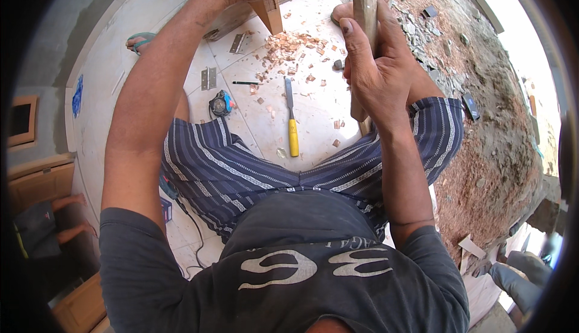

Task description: The person sits on the floor and uses a hammer and chisel to carve and shape a wooden frame. They repeatedly strike the chisel with the hammer, remove wood shavings, and adjust the frame's position to continue shaping it.

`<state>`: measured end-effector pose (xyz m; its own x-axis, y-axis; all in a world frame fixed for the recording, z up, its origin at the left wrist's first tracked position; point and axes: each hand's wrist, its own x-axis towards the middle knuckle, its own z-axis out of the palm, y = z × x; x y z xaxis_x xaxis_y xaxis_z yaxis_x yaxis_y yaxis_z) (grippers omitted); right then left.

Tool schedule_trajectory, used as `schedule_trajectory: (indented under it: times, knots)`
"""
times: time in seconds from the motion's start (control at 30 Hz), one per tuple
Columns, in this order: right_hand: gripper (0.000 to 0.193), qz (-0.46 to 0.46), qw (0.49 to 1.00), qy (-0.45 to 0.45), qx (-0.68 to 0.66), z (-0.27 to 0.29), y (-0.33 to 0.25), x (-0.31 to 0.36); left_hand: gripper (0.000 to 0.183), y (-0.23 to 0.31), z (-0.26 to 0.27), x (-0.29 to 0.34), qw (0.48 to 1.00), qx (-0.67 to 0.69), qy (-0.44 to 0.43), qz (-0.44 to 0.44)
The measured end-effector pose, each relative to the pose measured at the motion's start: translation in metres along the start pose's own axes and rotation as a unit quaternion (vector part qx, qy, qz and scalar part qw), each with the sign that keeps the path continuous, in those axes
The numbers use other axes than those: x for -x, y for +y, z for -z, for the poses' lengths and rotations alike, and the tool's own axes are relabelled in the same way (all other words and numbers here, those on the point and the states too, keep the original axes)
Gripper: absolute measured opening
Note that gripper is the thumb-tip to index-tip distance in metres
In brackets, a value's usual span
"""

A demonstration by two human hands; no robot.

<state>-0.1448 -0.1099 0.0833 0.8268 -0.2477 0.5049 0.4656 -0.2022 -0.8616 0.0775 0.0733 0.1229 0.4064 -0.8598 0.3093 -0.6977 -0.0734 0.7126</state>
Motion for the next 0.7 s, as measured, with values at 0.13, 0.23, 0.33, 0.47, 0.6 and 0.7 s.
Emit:
schedule_trajectory:
  times: [0.13,0.23,0.33,0.47,0.6,0.7]
  knots:
    - [0.045,0.014,1.0,0.002,0.014,-0.001,-0.003,0.001,0.01,-0.008,-0.005,-0.001,0.979,0.184,-0.064,0.067]
    - [0.049,0.14,0.988,0.057,0.042,-0.011,0.015,-0.007,0.015,0.006,-0.012,-0.002,0.947,0.284,-0.032,0.143]
    - [0.06,0.132,0.975,-0.012,0.177,-0.021,0.016,-0.019,0.027,0.004,-0.002,-0.004,0.988,-0.114,-0.05,0.086]
    - [0.047,0.075,0.99,-0.013,0.122,-0.02,0.015,-0.009,0.034,-0.011,-0.003,0.003,0.992,0.075,-0.008,0.098]
    - [0.054,0.161,0.986,0.04,0.035,-0.023,0.007,-0.014,0.022,-0.007,0.001,-0.001,0.998,0.018,-0.047,0.048]
    - [0.057,0.248,0.965,0.076,0.043,-0.029,0.009,-0.018,0.016,-0.031,0.026,-0.003,0.986,0.022,-0.162,0.041]
